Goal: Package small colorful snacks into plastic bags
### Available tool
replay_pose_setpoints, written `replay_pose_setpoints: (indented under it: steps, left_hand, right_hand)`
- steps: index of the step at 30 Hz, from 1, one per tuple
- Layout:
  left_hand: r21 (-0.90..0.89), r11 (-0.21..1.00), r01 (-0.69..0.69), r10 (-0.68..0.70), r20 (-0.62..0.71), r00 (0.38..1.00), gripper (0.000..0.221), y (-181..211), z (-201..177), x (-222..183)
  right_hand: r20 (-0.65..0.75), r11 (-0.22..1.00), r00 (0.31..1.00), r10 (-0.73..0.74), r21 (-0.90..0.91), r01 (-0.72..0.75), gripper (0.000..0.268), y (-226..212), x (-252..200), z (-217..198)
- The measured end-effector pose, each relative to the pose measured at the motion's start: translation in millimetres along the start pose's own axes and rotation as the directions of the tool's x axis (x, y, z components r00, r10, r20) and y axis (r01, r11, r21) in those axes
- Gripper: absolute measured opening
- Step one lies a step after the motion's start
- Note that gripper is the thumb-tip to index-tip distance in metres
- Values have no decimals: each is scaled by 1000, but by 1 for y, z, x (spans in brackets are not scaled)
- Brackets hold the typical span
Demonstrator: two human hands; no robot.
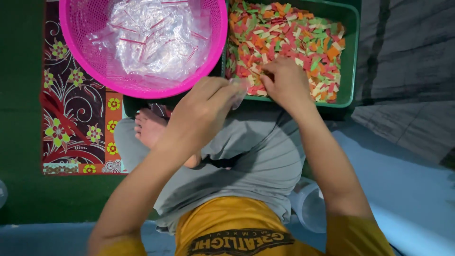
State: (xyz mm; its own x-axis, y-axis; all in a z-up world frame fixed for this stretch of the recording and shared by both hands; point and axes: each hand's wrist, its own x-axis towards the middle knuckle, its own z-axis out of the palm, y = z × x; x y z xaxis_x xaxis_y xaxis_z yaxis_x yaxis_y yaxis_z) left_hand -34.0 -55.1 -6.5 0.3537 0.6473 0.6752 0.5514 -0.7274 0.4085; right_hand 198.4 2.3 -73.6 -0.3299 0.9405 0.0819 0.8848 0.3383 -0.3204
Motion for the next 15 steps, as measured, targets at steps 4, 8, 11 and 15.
replay_pose_setpoints:
  steps: [4, 8, 11, 15]
  left_hand:
    - [87, 995, -41, 38, 32, 999, 6, -7, 14, 10]
    - [109, 993, -43, 36, 65, 997, 8, -19, 29, 9]
    - [151, 986, -65, 60, 41, 997, 12, -32, 46, 5]
    - [243, 968, -68, 17, 205, 979, 10, -35, 53, 11]
  right_hand:
    - [-76, 1000, 997, 22, -21, -24, 13, 3, 1, 5]
    - [-165, 954, 979, 118, 294, -66, 15, 4, 0, -3]
    - [-110, 865, 944, 310, 444, -232, 17, 0, -5, -15]
    - [-37, 460, 894, 447, 866, -194, 15, -2, -4, -18]
